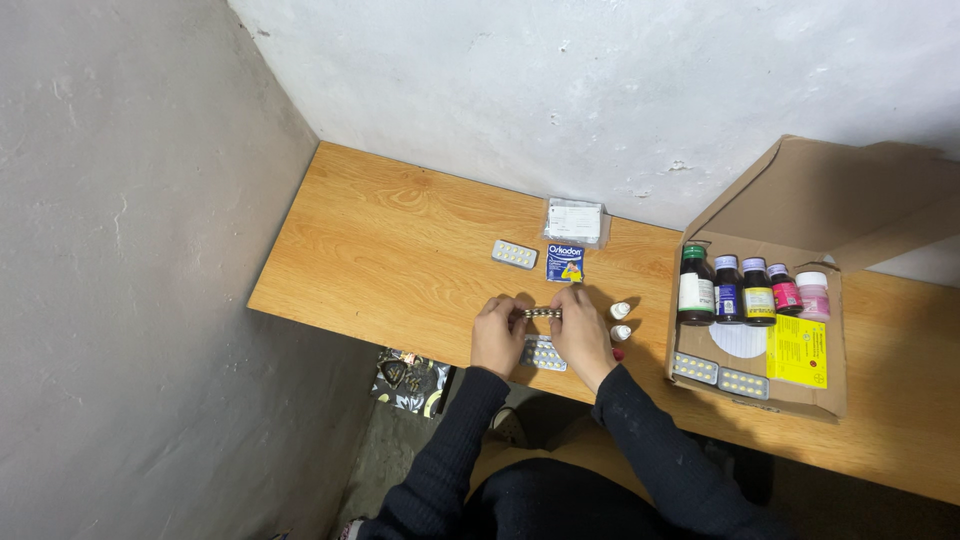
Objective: The person packs various medical items into a cardboard box. They place several small bottles and a yellow box into the container, followed by multiple blister packs of pills. The person arranges the items neatly inside the box.
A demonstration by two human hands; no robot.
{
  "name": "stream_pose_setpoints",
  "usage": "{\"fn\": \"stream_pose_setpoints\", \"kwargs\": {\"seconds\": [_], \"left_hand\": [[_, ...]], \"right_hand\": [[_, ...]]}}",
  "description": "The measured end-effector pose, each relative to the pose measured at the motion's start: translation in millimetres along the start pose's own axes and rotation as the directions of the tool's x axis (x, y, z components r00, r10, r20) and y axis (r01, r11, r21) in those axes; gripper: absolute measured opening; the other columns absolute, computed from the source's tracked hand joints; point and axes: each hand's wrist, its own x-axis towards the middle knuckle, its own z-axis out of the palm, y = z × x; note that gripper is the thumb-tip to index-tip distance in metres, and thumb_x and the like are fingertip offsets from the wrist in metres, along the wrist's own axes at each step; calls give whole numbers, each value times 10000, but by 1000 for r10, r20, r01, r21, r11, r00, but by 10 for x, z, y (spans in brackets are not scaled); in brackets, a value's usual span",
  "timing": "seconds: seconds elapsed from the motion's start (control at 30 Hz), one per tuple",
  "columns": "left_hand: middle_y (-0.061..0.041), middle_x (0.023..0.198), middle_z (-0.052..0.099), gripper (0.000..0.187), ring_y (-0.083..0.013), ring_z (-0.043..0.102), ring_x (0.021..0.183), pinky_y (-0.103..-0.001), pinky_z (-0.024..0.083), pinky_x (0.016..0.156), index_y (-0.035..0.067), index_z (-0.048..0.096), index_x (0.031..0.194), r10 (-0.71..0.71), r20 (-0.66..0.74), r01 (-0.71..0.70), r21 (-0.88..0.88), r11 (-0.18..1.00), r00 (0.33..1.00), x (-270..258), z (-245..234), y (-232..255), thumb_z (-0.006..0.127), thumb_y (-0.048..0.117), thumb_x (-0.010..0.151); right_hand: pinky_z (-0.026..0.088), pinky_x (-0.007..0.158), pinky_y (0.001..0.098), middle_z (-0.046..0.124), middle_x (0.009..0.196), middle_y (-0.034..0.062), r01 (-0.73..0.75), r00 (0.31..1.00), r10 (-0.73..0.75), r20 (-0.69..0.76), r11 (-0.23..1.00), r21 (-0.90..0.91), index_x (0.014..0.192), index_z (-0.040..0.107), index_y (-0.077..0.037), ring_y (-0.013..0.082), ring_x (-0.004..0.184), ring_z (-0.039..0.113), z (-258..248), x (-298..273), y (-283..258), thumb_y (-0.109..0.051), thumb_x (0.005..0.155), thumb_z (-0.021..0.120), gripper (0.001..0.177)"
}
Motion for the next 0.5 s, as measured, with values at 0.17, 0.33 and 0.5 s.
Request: {"fn": "stream_pose_setpoints", "kwargs": {"seconds": [0.17, 0.33, 0.5], "left_hand": [[-157, 947, 695, 194, -287, 735, 793, -382, 596, 734, 14, 751, 1004, 7, 2, -7, 2, 1000, 1000, -14, 36, -43, 721, -20, 816], [-163, 950, 705, 159, -287, 746, 816, -376, 599, 749, 8, 744, 997, 33, -10, -33, -1, 999, 999, 12, -53, 91, 709, -6, 842], [-159, 965, 737, 141, -286, 752, 866, -367, 599, 784, -13, 702, 1012, 169, -46, -171, -31, 985, 984, 87, -224, 525, 697, -1, 871]], "right_hand": [[539, 802, 474, 629, 1052, 159, 35, 999, -35, -7, 999, 0, 1036, 612, -30, 366, 940, 673, -1, -11, 27, -28, 860, 685, 191], [546, 766, 461, 650, 1028, 142, 55, 998, -55, -21, 998, 0, 1029, 630, -31, 343, 880, 687, -218, -76, -183, -38, 891, 665, 143], [550, 696, 422, 666, 988, 103, 119, 986, -112, -126, 992, 49, 1026, 631, -47, 294, 812, 706, -664, -144, -422, -68, 913, 669, 120]]}}
